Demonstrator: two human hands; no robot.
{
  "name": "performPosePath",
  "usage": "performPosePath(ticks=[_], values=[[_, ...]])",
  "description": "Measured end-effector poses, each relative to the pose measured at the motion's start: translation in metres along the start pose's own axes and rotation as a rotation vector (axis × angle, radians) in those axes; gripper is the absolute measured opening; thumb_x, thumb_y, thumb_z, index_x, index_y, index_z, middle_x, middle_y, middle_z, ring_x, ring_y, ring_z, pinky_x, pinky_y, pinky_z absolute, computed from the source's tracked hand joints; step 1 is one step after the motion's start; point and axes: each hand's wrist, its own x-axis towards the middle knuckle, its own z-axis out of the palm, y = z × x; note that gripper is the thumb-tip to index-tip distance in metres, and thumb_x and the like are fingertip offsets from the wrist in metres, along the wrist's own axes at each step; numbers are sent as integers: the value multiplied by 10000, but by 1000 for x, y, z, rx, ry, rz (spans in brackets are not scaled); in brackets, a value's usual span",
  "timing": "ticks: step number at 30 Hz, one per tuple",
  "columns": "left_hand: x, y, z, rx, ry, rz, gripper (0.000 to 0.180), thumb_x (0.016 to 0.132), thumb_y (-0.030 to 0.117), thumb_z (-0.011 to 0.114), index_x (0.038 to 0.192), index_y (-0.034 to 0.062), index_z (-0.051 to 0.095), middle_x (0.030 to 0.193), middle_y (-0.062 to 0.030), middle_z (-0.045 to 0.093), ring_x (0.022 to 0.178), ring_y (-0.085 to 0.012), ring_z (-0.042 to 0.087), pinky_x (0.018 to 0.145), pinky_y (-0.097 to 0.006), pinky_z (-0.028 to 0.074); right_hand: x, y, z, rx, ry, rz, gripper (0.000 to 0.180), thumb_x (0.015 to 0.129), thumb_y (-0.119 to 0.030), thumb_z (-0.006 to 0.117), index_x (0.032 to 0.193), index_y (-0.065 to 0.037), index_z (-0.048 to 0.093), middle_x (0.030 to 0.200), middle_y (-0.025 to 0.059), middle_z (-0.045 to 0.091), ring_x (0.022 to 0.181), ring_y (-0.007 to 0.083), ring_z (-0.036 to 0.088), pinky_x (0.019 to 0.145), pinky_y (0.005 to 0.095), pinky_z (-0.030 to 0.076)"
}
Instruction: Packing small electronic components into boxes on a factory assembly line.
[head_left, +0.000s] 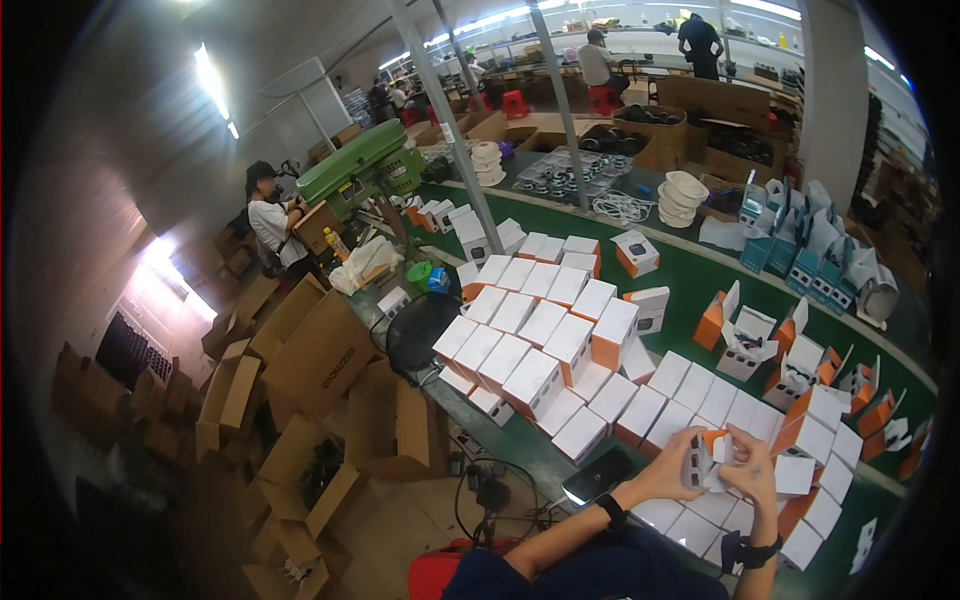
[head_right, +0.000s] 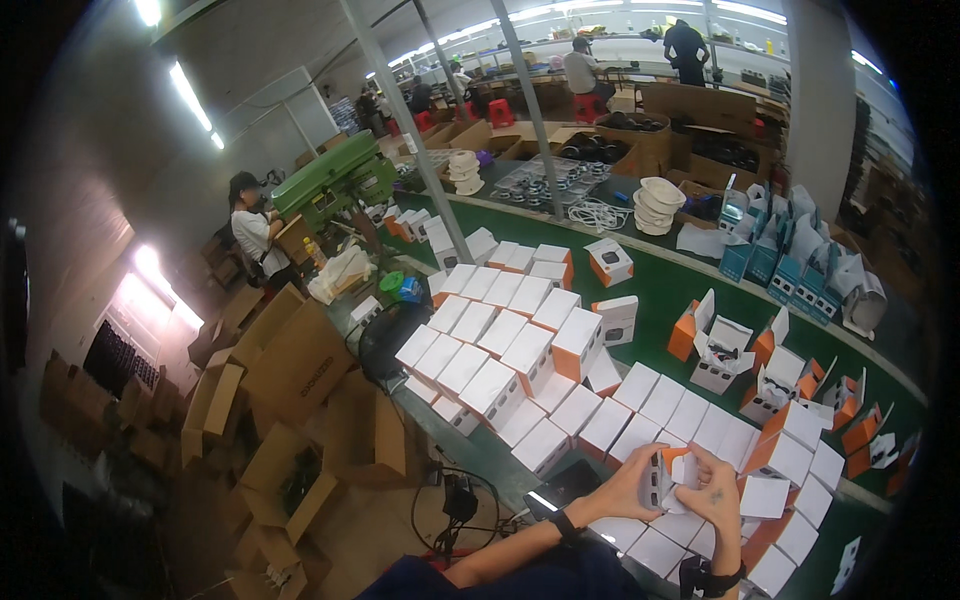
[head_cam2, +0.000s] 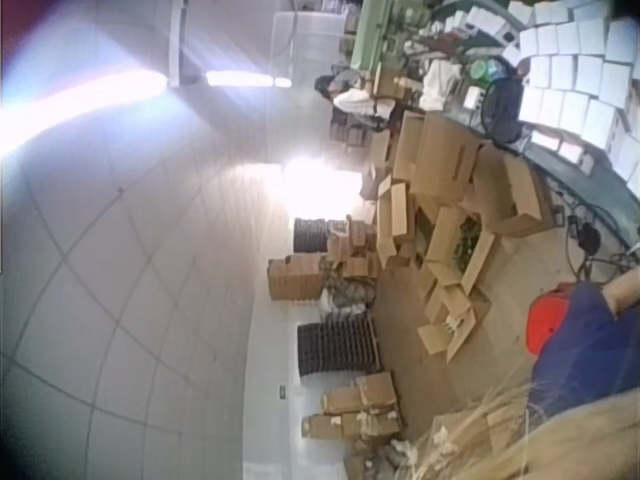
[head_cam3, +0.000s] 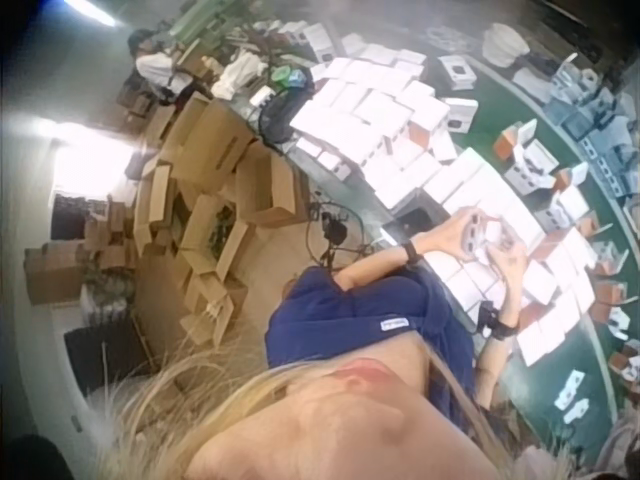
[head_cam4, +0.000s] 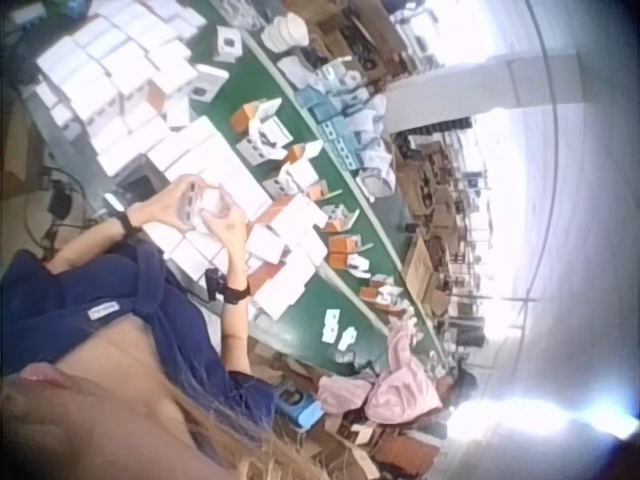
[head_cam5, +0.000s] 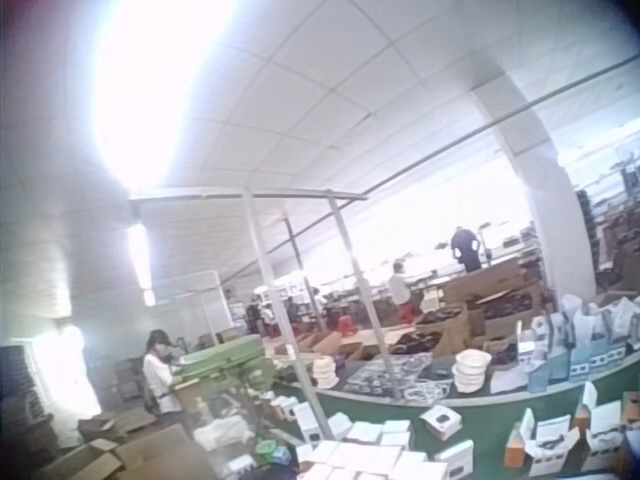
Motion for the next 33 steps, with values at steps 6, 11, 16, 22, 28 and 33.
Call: performPosePath(ticks=[6, 11, 16, 22, 28, 33], values=[[0, -10, -11, -76, -51, 11, 987, 541, 170, 793, 1352, 46, 244, 1302, -203, 364, 1235, -349, 363, 1037, -393, 327, 13, 47, -24, 549, 130, 153, 523, 647, -75, 557, 1134, 117, 551, 910, 133, 640, 727, 157, 604, 682, 238, 497], [-9, -22, -9, -102, -34, -97, 1016, 560, 206, 822, 1360, 46, 216, 1307, -183, 350, 1240, -329, 360, 1036, -396, 324, 19, 75, 7, 718, 396, 179, 371, 779, -139, 563, 1065, 97, 560, 865, 79, 625, 740, 131, 572, 677, 228, 466], [-11, -20, -7, -115, 41, -166, 1050, 571, 253, 853, 1361, 32, 197, 1308, -183, 331, 1255, -316, 344, 1029, -400, 323, 21, 99, 21, 543, 353, 238, 377, 826, -227, 637, 1071, 45, 549, 913, 84, 609, 817, 111, 551, 720, 239, 440], [-15, -17, 2, 48, 145, -34, 1069, 582, 281, 856, 1365, 22, 176, 1289, -215, 327, 1242, -341, 340, 1030, -398, 315, 24, 118, 29, -135, 524, -3, 362, 802, -209, 654, 1080, -5, 542, 885, 85, 521, 791, 203, 478, 701, 322, 400], [6, 6, -18, 27, 196, -128, 582, 756, 226, 720, 1212, 25, 419, 1120, -169, 476, 1036, -299, 513, 866, -369, 434, -13, 28, 33, -432, 629, -117, 388, 809, -225, 633, 1090, 10, 505, 1025, 178, 470, 837, 324, 500, 746, 374, 415], [19, 16, -25, 340, 149, -77, 327, 829, 209, 635, 1097, 67, 512, 969, -146, 558, 791, -289, 594, 673, -338, 479, -17, 17, 68, -517, 516, -132, 408, 799, -224, 637, 1101, -4, 473, 1073, 194, 438, 930, 373, 520, 782, 424, 445]])
